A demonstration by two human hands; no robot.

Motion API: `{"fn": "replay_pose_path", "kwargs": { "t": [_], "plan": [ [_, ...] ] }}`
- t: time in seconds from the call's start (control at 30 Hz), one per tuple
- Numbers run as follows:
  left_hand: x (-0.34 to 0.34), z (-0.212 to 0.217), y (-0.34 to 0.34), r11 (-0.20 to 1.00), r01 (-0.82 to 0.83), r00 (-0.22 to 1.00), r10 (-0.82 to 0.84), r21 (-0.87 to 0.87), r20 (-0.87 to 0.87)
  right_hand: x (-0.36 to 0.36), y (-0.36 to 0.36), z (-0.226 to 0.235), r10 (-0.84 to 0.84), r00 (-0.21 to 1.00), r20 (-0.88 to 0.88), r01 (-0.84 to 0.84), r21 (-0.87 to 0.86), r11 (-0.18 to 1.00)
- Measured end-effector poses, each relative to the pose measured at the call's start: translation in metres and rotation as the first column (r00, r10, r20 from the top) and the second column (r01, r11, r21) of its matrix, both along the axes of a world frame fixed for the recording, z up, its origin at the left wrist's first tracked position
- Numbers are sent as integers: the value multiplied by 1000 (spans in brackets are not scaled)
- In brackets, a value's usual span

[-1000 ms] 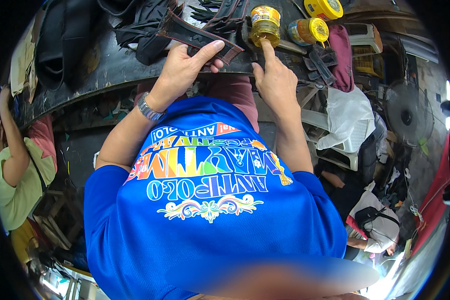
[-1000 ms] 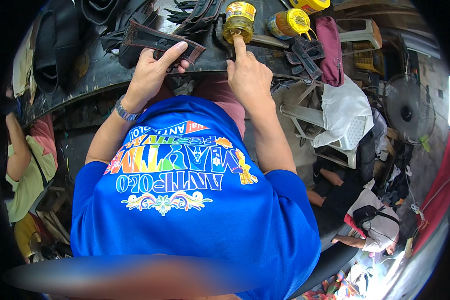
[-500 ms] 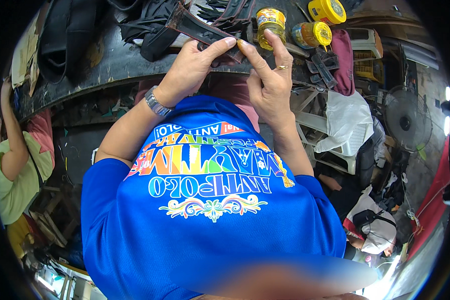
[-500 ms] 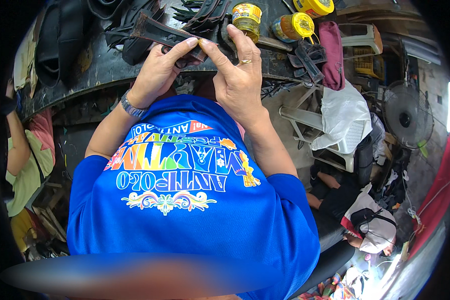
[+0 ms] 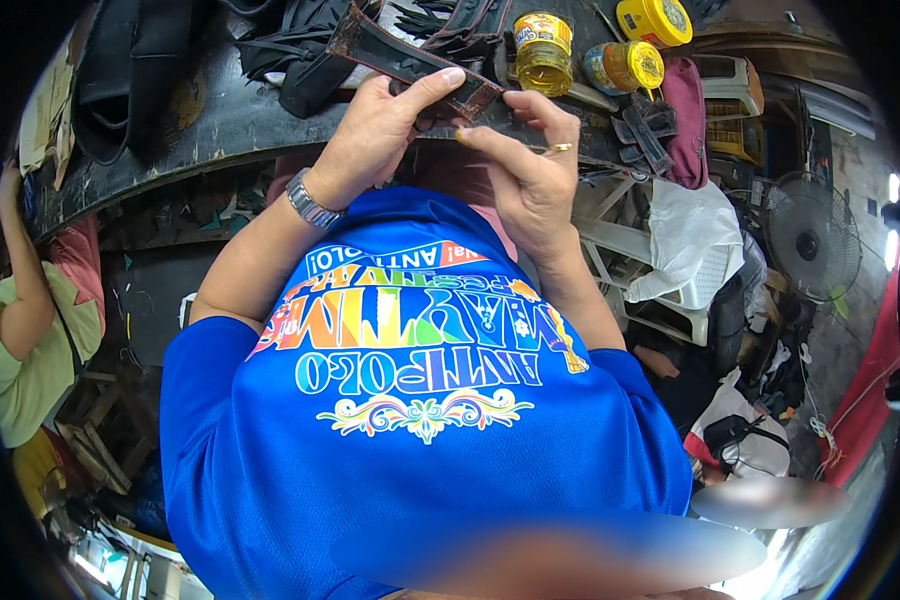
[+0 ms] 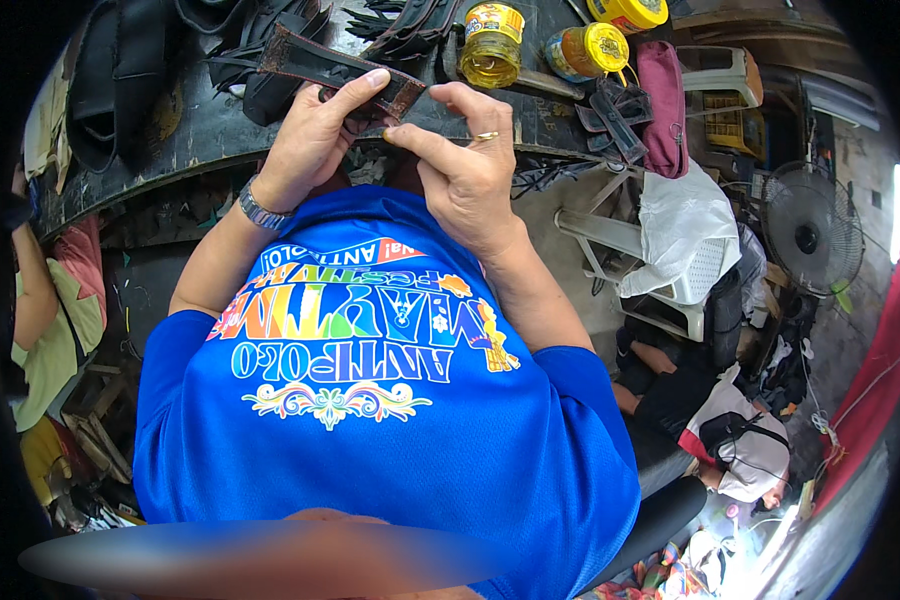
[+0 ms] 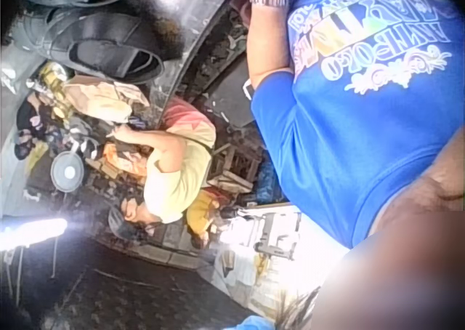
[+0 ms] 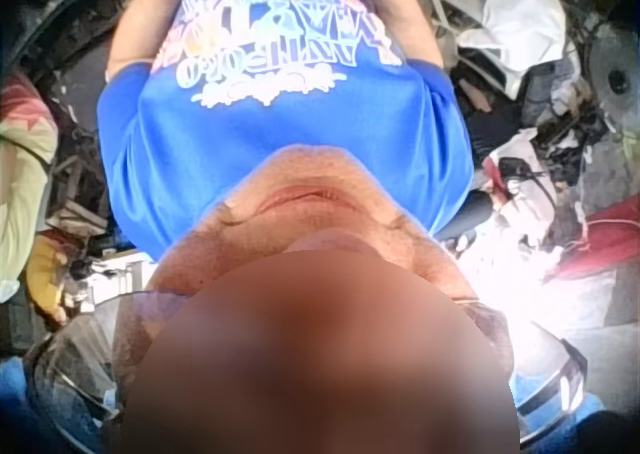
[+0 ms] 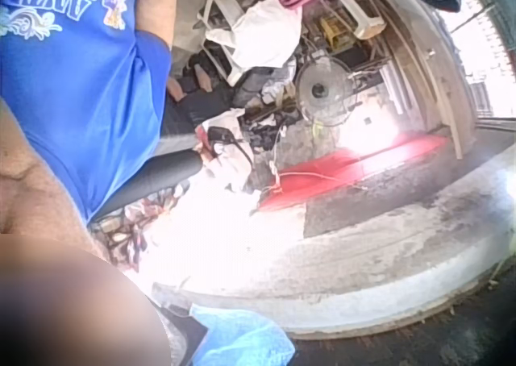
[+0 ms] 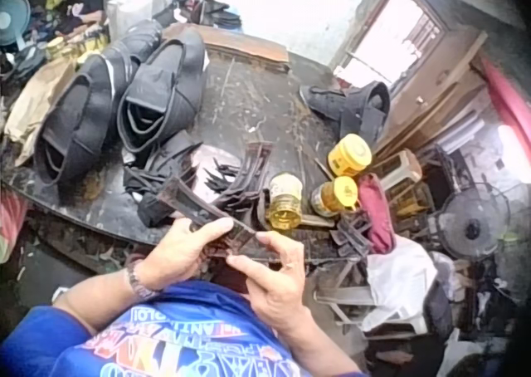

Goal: The person applies glue to the edges of several black shoes and shoe parts using a small brush. They repeatedly dip the brush into a yellow-lidded glue jar and spread glue along seams and edges, handling each item one at a time.

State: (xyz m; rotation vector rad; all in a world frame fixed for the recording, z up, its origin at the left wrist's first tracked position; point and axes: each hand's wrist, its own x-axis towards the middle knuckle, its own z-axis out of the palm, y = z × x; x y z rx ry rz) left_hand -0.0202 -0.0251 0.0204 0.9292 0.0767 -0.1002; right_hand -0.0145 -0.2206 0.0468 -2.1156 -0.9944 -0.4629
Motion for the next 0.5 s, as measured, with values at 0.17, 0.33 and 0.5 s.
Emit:
{"fn": "replay_pose_path", "kwargs": {
  "t": [0.17, 0.33, 0.5],
  "plan": [
    [2, -1, 5, 999, -8, 999, 6, 51, 49, 6, -1, 5, -137, 991, -3, 137, 82, 987],
    [-1, -4, 4, 1000, -16, 998, 16, 2, 60, 9, 5, -8, -227, 946, 230, 260, -128, 957],
    [-2, -2, 5, 999, -16, 1000, 15, 51, 13, 2, 6, -10, -98, 965, 244, 138, -155, 978]
  ]
}}
